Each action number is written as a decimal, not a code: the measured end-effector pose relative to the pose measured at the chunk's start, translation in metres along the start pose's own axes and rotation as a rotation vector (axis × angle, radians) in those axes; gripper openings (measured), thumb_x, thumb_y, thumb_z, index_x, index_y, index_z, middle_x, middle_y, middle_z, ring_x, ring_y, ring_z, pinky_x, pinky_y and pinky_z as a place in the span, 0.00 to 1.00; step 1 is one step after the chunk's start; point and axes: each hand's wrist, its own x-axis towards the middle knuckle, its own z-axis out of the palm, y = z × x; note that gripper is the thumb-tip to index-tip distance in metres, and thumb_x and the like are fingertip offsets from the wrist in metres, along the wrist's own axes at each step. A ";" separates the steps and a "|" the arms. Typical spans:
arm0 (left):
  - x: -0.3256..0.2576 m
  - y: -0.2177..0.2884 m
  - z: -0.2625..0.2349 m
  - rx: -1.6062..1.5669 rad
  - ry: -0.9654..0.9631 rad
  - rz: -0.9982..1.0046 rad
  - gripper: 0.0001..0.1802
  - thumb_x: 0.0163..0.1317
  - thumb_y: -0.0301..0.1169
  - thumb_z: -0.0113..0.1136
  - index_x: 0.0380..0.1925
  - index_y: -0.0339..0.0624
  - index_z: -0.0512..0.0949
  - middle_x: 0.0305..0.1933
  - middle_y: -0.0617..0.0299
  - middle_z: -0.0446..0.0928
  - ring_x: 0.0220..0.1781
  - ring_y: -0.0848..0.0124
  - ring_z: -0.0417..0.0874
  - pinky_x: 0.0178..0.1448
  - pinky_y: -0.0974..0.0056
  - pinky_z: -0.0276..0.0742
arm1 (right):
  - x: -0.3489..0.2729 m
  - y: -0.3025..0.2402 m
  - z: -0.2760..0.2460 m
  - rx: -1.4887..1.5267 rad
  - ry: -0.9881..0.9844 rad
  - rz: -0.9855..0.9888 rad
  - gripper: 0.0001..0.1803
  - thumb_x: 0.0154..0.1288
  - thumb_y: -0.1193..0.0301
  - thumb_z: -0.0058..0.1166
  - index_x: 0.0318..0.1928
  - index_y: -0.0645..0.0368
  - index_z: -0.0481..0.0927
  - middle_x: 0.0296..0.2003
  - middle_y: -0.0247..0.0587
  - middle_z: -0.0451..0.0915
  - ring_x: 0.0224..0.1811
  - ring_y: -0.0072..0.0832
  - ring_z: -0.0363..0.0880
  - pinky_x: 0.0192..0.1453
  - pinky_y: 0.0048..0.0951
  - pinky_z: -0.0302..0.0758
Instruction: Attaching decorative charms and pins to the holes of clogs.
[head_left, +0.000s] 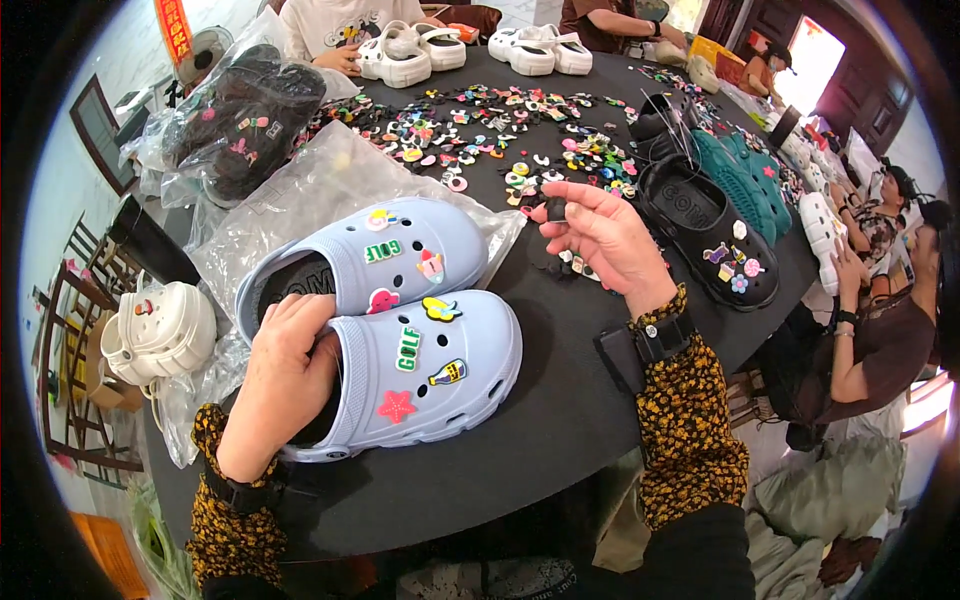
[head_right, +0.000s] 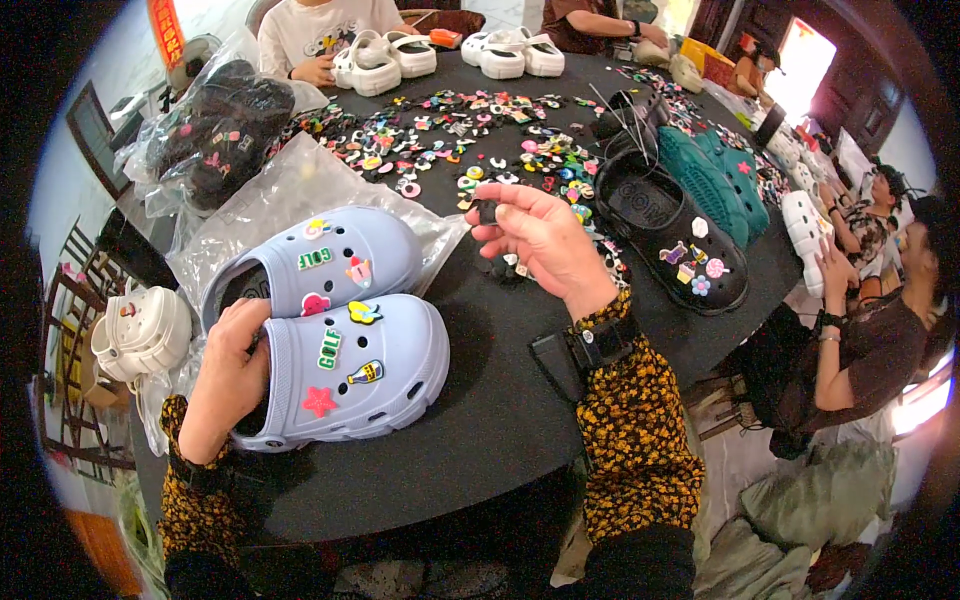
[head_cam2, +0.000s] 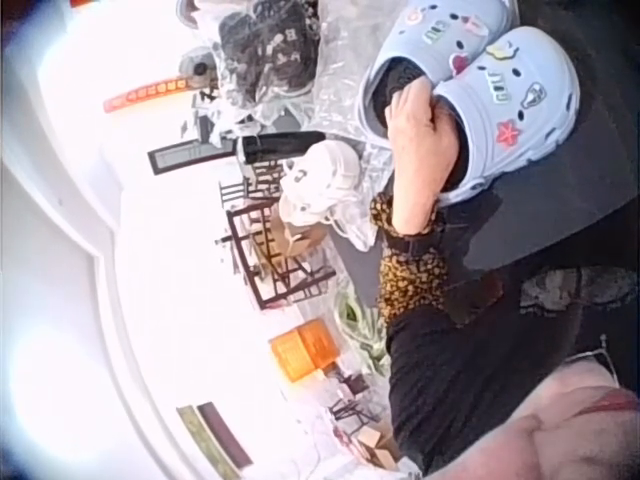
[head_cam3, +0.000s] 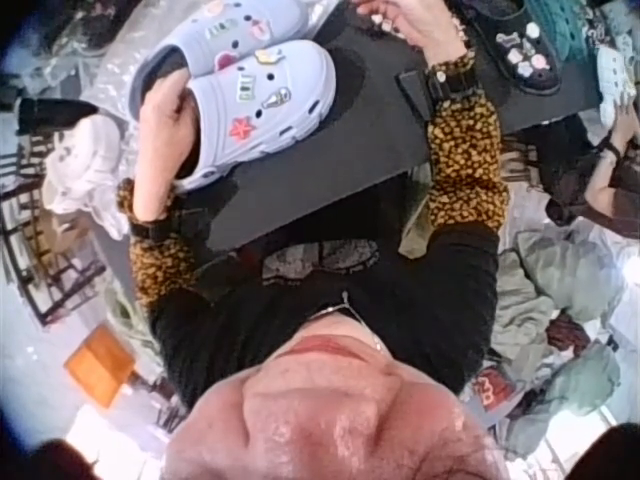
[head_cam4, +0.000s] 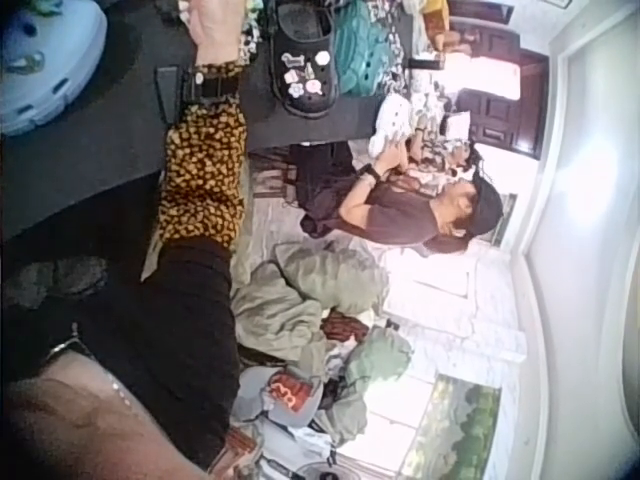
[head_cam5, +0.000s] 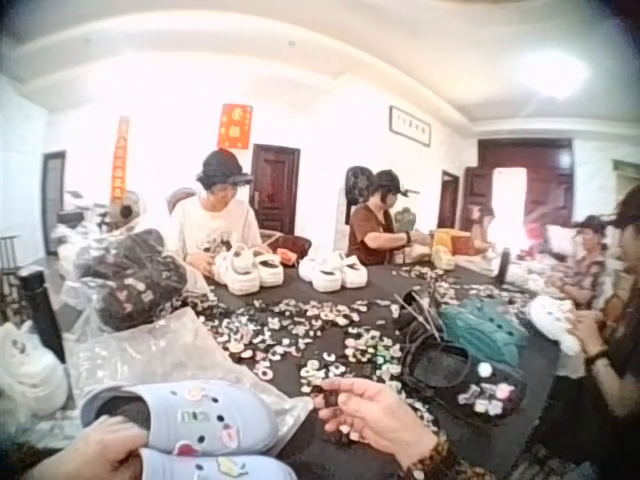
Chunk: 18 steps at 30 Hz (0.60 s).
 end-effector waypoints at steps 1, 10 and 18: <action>0.000 -0.001 0.000 0.002 0.000 0.003 0.12 0.49 0.18 0.57 0.36 0.34 0.74 0.32 0.49 0.73 0.40 0.50 0.73 0.45 0.56 0.67 | 0.001 0.001 0.000 -0.004 0.007 -0.001 0.17 0.70 0.75 0.47 0.57 0.66 0.73 0.46 0.47 0.80 0.42 0.28 0.81 0.45 0.27 0.80; 0.001 0.000 0.001 0.000 0.012 0.017 0.10 0.49 0.19 0.58 0.33 0.36 0.72 0.33 0.51 0.74 0.40 0.52 0.73 0.45 0.55 0.66 | 0.001 0.002 0.003 -0.085 0.001 -0.047 0.16 0.69 0.75 0.51 0.55 0.68 0.73 0.47 0.51 0.80 0.44 0.30 0.82 0.46 0.29 0.81; -0.001 -0.001 0.001 -0.015 0.032 0.032 0.09 0.51 0.21 0.60 0.33 0.37 0.72 0.32 0.52 0.74 0.40 0.52 0.73 0.45 0.54 0.66 | 0.002 -0.028 0.066 -0.152 -0.009 -0.171 0.14 0.66 0.76 0.53 0.52 0.66 0.76 0.43 0.42 0.81 0.43 0.26 0.81 0.44 0.25 0.79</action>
